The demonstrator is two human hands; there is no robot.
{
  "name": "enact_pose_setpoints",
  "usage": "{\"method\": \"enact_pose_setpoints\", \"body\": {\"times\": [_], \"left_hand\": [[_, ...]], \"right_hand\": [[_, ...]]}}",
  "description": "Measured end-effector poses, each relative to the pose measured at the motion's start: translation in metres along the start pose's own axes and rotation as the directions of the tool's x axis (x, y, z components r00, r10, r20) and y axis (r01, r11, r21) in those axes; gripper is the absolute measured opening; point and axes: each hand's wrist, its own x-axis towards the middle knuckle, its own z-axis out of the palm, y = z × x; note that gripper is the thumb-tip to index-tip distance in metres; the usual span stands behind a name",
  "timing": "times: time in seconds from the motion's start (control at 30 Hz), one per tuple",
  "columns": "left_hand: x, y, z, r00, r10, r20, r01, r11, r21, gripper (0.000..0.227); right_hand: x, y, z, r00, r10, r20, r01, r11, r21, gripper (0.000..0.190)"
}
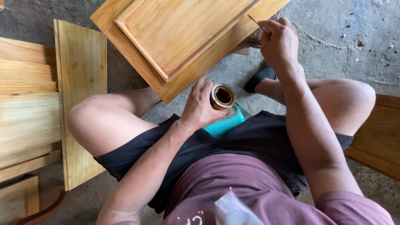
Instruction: The person applies a dark wood finish to a rectangular wooden panel using a small brush. They repeatedly dip the brush into a can of finish and spread it across the panel's surface and edges.
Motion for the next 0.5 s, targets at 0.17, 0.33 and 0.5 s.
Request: {"method": "enact_pose_setpoints", "body": {"times": [0.17, 0.33, 0.5], "left_hand": [[-0.005, -0.012, -0.003, 0.974, -0.22, 0.06, 0.225, 0.971, -0.083, 0.074], [0.003, -0.03, -0.018, 0.978, -0.099, -0.183, 0.073, 0.987, -0.143, 0.066], [0.04, -0.063, -0.056, 0.922, -0.066, -0.381, 0.122, 0.985, 0.126, 0.075]], "right_hand": [[0.001, -0.006, -0.004, 1.0, 0.004, -0.015, -0.005, 0.999, -0.033, 0.016], [-0.005, -0.033, 0.005, 0.999, 0.034, 0.032, -0.033, 0.999, -0.017, 0.023], [-0.007, -0.052, 0.009, 0.998, 0.016, 0.058, -0.019, 0.998, 0.064, 0.025]]}}
